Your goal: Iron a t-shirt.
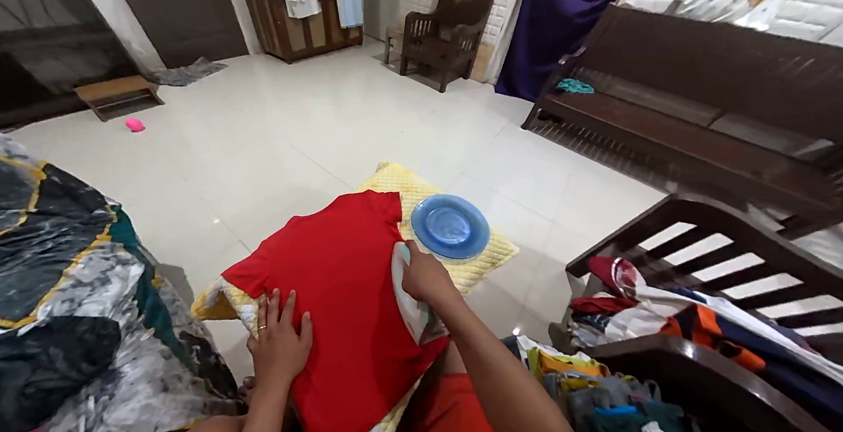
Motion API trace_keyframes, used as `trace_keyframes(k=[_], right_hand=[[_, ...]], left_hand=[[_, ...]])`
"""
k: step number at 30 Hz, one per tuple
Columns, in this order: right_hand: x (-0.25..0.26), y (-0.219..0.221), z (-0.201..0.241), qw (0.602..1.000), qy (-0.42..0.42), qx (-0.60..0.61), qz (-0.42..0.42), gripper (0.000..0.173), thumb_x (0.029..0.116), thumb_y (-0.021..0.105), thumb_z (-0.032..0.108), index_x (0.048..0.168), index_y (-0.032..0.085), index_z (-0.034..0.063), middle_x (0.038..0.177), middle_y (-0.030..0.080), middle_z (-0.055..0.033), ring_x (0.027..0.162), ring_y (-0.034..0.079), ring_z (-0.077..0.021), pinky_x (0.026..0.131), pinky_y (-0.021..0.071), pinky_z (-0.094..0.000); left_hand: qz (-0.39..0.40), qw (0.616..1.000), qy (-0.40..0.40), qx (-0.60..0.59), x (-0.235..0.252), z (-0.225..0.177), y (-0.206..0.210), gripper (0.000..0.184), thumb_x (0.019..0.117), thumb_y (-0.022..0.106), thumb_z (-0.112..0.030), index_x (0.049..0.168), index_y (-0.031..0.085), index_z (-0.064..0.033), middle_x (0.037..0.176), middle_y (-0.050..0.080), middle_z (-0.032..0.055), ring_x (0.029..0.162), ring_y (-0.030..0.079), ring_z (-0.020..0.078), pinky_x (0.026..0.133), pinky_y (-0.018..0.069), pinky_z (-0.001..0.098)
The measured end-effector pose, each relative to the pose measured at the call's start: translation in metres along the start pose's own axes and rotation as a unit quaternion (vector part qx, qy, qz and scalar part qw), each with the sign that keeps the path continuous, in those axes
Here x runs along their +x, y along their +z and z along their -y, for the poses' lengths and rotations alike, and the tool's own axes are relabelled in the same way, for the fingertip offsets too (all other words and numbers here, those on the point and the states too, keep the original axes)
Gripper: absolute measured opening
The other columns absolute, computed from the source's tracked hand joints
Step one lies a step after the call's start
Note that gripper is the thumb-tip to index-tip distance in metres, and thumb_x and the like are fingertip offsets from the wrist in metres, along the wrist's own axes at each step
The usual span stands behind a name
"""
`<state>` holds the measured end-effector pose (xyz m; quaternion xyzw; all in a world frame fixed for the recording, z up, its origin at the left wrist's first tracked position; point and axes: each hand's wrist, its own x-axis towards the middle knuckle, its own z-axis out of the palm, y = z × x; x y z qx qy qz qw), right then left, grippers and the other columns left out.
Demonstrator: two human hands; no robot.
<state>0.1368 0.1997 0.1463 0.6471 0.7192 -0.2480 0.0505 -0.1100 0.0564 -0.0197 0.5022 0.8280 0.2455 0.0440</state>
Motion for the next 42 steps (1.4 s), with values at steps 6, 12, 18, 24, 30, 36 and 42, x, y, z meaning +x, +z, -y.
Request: trace_keyframes(k=[6,12,18,24,30,36,42], right_hand=[[-0.026,0.006,-0.018,1.0,-0.011,-0.008,0.011,0.072,0.0969,0.059,0.027,0.162,0.028,0.0298,0.113,0.071,-0.0193,0.102,0.071,-0.0395,0.084,0.0576,-0.0618],[-0.088,0.013,-0.069,0.999,0.005,-0.019,0.034,0.07,0.1021,0.054,0.032,0.164,0.023,0.0341,0.111,0.072,-0.0204,0.1,0.071,-0.0418,0.085,0.0568,-0.0629],[-0.142,0.001,-0.152,0.998,0.038,0.046,0.014,0.064,0.1001,0.065,0.032,0.158,0.039,0.0278,0.113,0.073,-0.0189,0.098,0.073,-0.0362,0.089,0.058,-0.0585],[-0.145,-0.058,-0.179,0.984,0.051,0.068,-0.155,0.06,0.0961,0.072,0.03,0.151,0.049,0.0196,0.108,0.073,-0.0189,0.094,0.073,-0.036,0.085,0.0584,-0.0601],[-0.03,-0.109,-0.169,0.986,-0.002,0.054,-0.159,0.06,0.0993,0.067,0.029,0.154,0.045,0.0174,0.116,0.07,-0.0222,0.098,0.072,-0.0375,0.087,0.058,-0.0586],[0.056,-0.114,-0.131,0.992,0.004,-0.023,-0.123,0.057,0.0999,0.064,0.033,0.154,0.048,0.0235,0.132,0.067,-0.0189,0.12,0.066,-0.0403,0.097,0.0522,-0.0649],[0.095,-0.115,-0.112,0.995,-0.006,-0.037,-0.097,0.055,0.1021,0.058,0.037,0.154,0.047,0.0244,0.134,0.066,-0.0183,0.122,0.065,-0.0394,0.098,0.0514,-0.0644]], left_hand=[[-0.006,1.0,0.006,-0.009,-0.002,0.004,0.003,0.062,0.097,0.038,-0.053,0.151,0.052,-0.0247,0.168,0.031,0.0069,0.156,0.021,0.0379,0.104,0.0329,0.0742],[-0.005,1.0,0.009,-0.019,-0.004,0.004,0.001,0.063,0.0971,0.038,-0.053,0.15,0.053,-0.0232,0.167,0.032,0.0079,0.156,0.021,0.0394,0.105,0.0325,0.0741],[-0.014,1.0,0.013,-0.017,-0.004,0.004,0.003,0.064,0.0959,0.038,-0.055,0.15,0.053,-0.0234,0.167,0.032,0.0091,0.155,0.021,0.04,0.103,0.0325,0.0753],[-0.013,1.0,0.006,-0.016,0.0,0.002,0.004,0.062,0.0951,0.041,-0.052,0.148,0.055,-0.0232,0.166,0.034,0.0085,0.155,0.022,0.0401,0.102,0.0325,0.0767],[0.004,0.999,0.012,-0.03,-0.008,0.0,-0.009,0.059,0.0981,0.044,-0.048,0.15,0.054,-0.0203,0.167,0.032,0.0114,0.155,0.021,0.043,0.104,0.0332,0.0762],[0.011,0.999,0.029,-0.032,-0.026,0.005,-0.01,0.048,0.1029,0.042,-0.03,0.147,0.057,-0.0189,0.166,0.034,0.0108,0.153,0.026,0.0448,0.101,0.0421,0.0713],[0.009,0.999,0.016,-0.049,-0.027,0.001,-0.012,0.043,0.1008,0.049,-0.023,0.141,0.061,-0.0166,0.163,0.039,0.0107,0.152,0.028,0.0454,0.102,0.0416,0.0718]])
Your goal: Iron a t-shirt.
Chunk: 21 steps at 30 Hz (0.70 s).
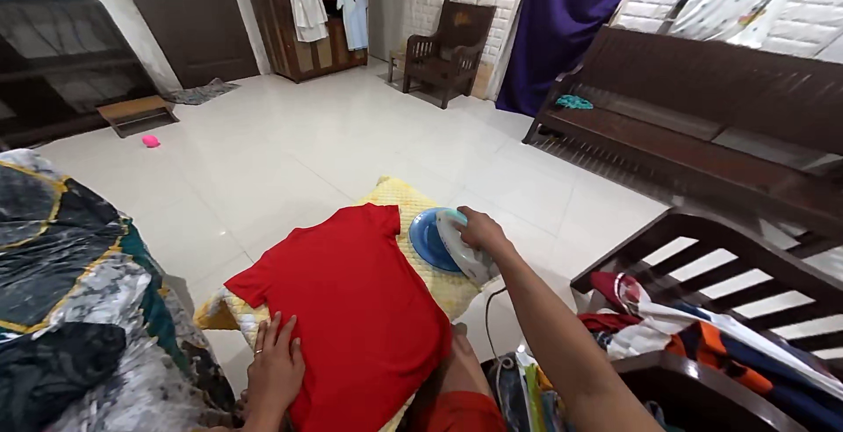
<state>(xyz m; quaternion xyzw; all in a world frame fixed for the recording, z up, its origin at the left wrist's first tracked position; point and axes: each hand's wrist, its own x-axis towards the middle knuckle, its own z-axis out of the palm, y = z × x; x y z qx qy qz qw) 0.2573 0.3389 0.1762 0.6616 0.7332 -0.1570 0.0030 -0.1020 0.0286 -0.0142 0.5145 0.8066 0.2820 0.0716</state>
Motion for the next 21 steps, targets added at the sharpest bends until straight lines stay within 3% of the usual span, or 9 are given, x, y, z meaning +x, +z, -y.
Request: trace_keyframes(k=[17,19,21], right_hand=[[0.031,0.001,0.015,0.999,-0.018,-0.025,0.019,0.055,0.1002,0.062,0.034,0.152,0.05,0.0201,0.134,0.065,-0.0219,0.122,0.064,-0.0428,0.098,0.0502,-0.0675],[0.026,-0.001,0.021,0.999,-0.01,-0.042,0.002,0.057,0.0985,0.064,0.036,0.15,0.052,0.0156,0.136,0.062,-0.0257,0.125,0.061,-0.0464,0.098,0.0491,-0.0688],[0.013,-0.007,0.036,0.999,-0.005,-0.037,-0.029,0.063,0.0946,0.071,0.035,0.15,0.052,0.0109,0.144,0.051,-0.0335,0.132,0.049,-0.0551,0.099,0.0422,-0.0766]], left_hand=[[-0.008,1.0,-0.002,0.006,-0.003,-0.003,0.001,0.045,0.1,0.045,-0.024,0.142,0.06,-0.0169,0.163,0.038,0.0112,0.152,0.027,0.0453,0.102,0.0411,0.0727],[-0.033,0.999,-0.014,0.0,-0.004,-0.006,0.002,0.046,0.0976,0.047,-0.026,0.14,0.062,-0.0151,0.162,0.04,0.0139,0.15,0.033,0.0451,0.1,0.0426,0.0719],[-0.089,0.995,-0.055,0.002,-0.005,-0.014,0.0,0.049,0.0924,0.055,-0.031,0.136,0.063,-0.009,0.151,0.048,0.023,0.136,0.048,0.0494,0.094,0.0456,0.0708]])
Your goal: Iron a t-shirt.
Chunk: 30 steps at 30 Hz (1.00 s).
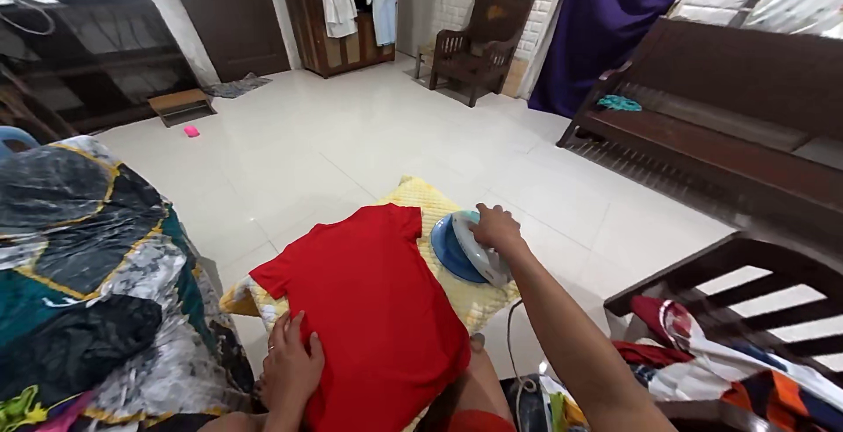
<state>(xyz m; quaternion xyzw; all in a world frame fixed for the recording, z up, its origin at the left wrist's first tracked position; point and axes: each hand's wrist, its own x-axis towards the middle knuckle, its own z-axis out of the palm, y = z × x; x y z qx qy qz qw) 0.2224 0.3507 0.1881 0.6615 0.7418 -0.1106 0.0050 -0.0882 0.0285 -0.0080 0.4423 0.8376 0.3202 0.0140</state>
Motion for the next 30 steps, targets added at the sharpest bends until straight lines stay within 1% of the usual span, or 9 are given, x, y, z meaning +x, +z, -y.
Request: trace_keyframes(k=[2,4,7,13,18,21,25,27,30], right_hand=[[-0.013,-0.006,0.019,0.999,-0.02,0.003,-0.031,0.063,0.0939,0.071,0.037,0.149,0.054,0.0113,0.144,0.049,-0.0337,0.134,0.047,-0.0553,0.099,0.041,-0.077],[-0.029,-0.004,0.042,0.997,-0.067,0.016,-0.037,0.061,0.0952,0.069,0.039,0.148,0.054,0.0133,0.143,0.052,-0.0315,0.133,0.049,-0.0531,0.099,0.0433,-0.0745],[-0.053,0.011,0.077,0.987,-0.157,0.01,0.016,0.061,0.0954,0.067,0.043,0.149,0.054,0.017,0.142,0.055,-0.0269,0.132,0.052,-0.0487,0.102,0.0447,-0.0709],[-0.086,0.027,0.133,0.936,-0.332,-0.039,0.112,0.057,0.0962,0.069,0.042,0.147,0.055,0.0198,0.137,0.059,-0.0194,0.127,0.058,-0.041,0.099,0.05,-0.0646],[-0.114,0.01,0.162,0.892,-0.438,0.01,0.109,0.056,0.0932,0.074,0.022,0.146,0.055,0.0162,0.13,0.064,-0.0178,0.12,0.063,-0.0369,0.103,0.0504,-0.0587],[-0.145,-0.007,0.182,0.812,-0.558,0.093,0.141,0.064,0.0812,0.078,-0.002,0.141,0.06,0.0127,0.13,0.067,-0.0131,0.121,0.064,-0.0316,0.106,0.0506,-0.055],[-0.18,-0.036,0.195,0.638,-0.71,0.185,0.235,0.075,0.0686,0.079,-0.013,0.139,0.062,0.0062,0.142,0.064,-0.0075,0.13,0.061,-0.0195,0.111,0.0508,-0.0436],[-0.192,-0.049,0.195,0.569,-0.726,0.23,0.309,0.077,0.0666,0.078,-0.017,0.14,0.059,-0.0007,0.137,0.066,-0.0117,0.124,0.064,-0.0189,0.106,0.0542,-0.0393],[-0.203,-0.058,0.186,0.546,-0.701,0.255,0.381,0.075,0.0734,0.08,-0.009,0.143,0.054,-0.0021,0.113,0.073,-0.015,0.096,0.072,-0.0195,0.088,0.0613,-0.0386]], left_hand=[[-0.04,0.997,-0.059,0.021,0.003,-0.008,-0.006,0.052,0.0886,0.064,-0.041,0.125,0.066,-0.0038,0.13,0.059,0.0292,0.118,0.057,0.053,0.087,0.0479,0.0689],[-0.008,0.991,-0.126,0.044,0.008,-0.01,-0.016,0.057,0.0893,0.065,-0.054,0.114,0.067,-0.0031,0.113,0.066,0.0253,0.105,0.064,0.0469,0.084,0.0498,0.066],[0.102,0.972,-0.206,0.049,0.011,-0.007,-0.027,0.059,0.0898,0.065,-0.064,0.111,0.071,-0.0087,0.112,0.071,0.0162,0.102,0.069,0.0368,0.083,0.0539,0.0621],[0.136,0.97,-0.197,-0.041,0.008,-0.009,-0.041,0.042,0.0983,0.063,-0.047,0.106,0.072,-0.0065,0.11,0.07,0.0163,0.106,0.067,0.0348,0.09,0.0537,0.0596],[0.106,0.961,-0.09,-0.238,0.02,-0.053,-0.089,0.032,0.1067,0.052,-0.031,0.103,0.058,-0.0007,0.083,0.059,0.0105,0.076,0.06,0.0224,0.073,0.0527,0.0438],[0.142,0.939,0.025,-0.312,0.024,-0.095,-0.131,0.03,0.1066,0.049,-0.033,0.105,0.056,-0.0042,0.082,0.058,0.0054,0.074,0.06,0.0157,0.071,0.054,0.0377],[0.274,0.888,0.167,-0.328,0.021,-0.141,-0.203,0.029,0.1058,0.055,-0.035,0.107,0.059,-0.0071,0.078,0.063,0.0,0.069,0.062,0.0082,0.067,0.0553,0.0283],[0.325,0.863,0.237,-0.306,0.018,-0.149,-0.232,0.029,0.1042,0.059,-0.037,0.104,0.058,-0.0079,0.07,0.059,-0.0023,0.06,0.057,0.0052,0.058,0.0507,0.0235],[0.358,0.847,0.297,-0.258,0.014,-0.154,-0.262,0.03,0.1026,0.061,-0.039,0.101,0.057,-0.0089,0.066,0.054,-0.0035,0.056,0.052,0.0037,0.055,0.047,0.021]])
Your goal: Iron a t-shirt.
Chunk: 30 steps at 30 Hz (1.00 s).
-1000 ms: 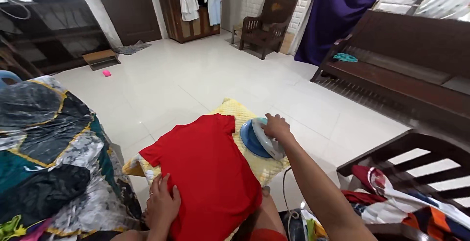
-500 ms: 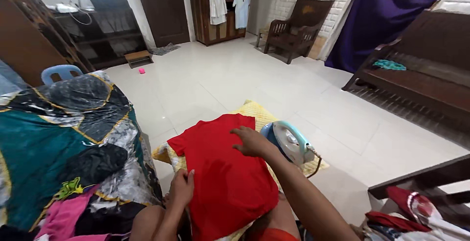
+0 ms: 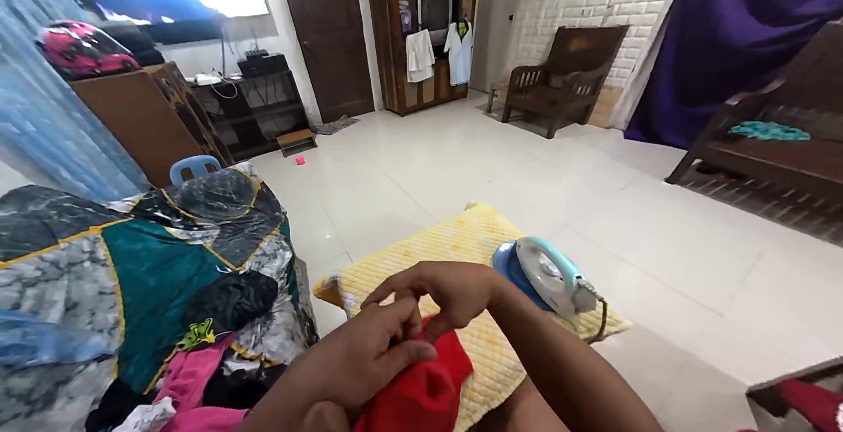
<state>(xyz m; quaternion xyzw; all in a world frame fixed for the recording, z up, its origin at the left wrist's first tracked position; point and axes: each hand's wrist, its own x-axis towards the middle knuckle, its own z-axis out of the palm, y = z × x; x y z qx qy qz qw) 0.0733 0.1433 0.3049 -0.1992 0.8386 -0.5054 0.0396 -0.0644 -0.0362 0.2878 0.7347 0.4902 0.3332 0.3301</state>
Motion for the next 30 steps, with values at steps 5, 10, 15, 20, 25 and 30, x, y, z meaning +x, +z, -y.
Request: trace_keyframes(k=[5,10,15,20,25,30], right_hand=[[-0.022,0.014,-0.007,0.998,-0.041,-0.037,0.017,0.023,0.0933,0.074,0.016,0.097,0.066,-0.0043,0.071,0.06,-0.0014,0.064,0.055,-0.0044,0.061,0.0477,-0.0238],[-0.047,0.012,0.011,0.989,-0.036,-0.117,-0.082,0.027,0.0925,0.073,0.028,0.089,0.069,0.0014,0.095,0.067,-0.0059,0.092,0.064,-0.0123,0.079,0.0552,-0.0324],[-0.052,0.005,0.049,0.977,-0.048,-0.137,-0.154,0.02,0.1001,0.061,0.015,0.087,0.061,-0.0001,0.076,0.06,-0.0006,0.068,0.056,-0.0019,0.06,0.0458,-0.0199],[-0.073,-0.011,0.062,0.936,0.105,-0.298,-0.159,0.029,0.0992,0.07,0.033,0.104,0.066,0.005,0.061,0.054,0.0029,0.05,0.05,-0.0055,0.049,0.0453,-0.0249],[-0.121,-0.006,0.072,0.903,0.282,-0.32,-0.051,0.034,0.0846,0.084,0.039,0.088,0.068,0.0092,0.068,0.061,-0.0009,0.062,0.06,-0.0132,0.058,0.0512,-0.0391],[-0.171,0.01,0.108,0.93,0.188,-0.303,-0.093,0.025,0.0946,0.07,0.031,0.082,0.063,0.0107,0.075,0.058,0.0026,0.068,0.056,-0.0057,0.057,0.0472,-0.0255]], left_hand=[[-0.029,0.994,-0.013,0.106,-0.02,-0.012,-0.025,0.034,0.1019,0.059,-0.047,0.101,0.06,-0.0133,0.063,0.056,-0.0069,0.053,0.053,0.0032,0.05,0.0469,0.0226],[-0.063,0.987,-0.016,0.149,-0.031,-0.016,-0.053,0.043,0.0862,0.071,-0.064,0.099,0.065,-0.0238,0.064,0.06,-0.0147,0.053,0.055,-0.0025,0.047,0.0478,0.0196],[-0.01,0.928,-0.127,0.351,-0.027,-0.023,-0.079,0.049,0.0714,0.074,-0.075,0.091,0.068,-0.0305,0.07,0.064,-0.0116,0.064,0.063,0.0071,0.056,0.0544,0.0411],[-0.024,0.876,-0.222,0.427,-0.034,-0.021,-0.113,0.033,0.0861,0.076,-0.056,0.084,0.07,-0.0234,0.07,0.065,-0.0025,0.068,0.065,0.0175,0.063,0.0525,0.0501],[-0.036,0.902,-0.191,0.386,-0.085,-0.022,-0.126,0.027,0.085,0.083,-0.035,0.082,0.073,-0.0108,0.068,0.067,0.0051,0.065,0.067,0.023,0.061,0.0535,0.0506],[0.014,0.868,-0.32,0.381,-0.034,-0.191,-0.056,0.021,0.0884,0.07,0.0,0.077,0.065,0.0168,0.068,0.066,0.021,0.064,0.062,0.0227,0.068,0.0488,0.0318]])
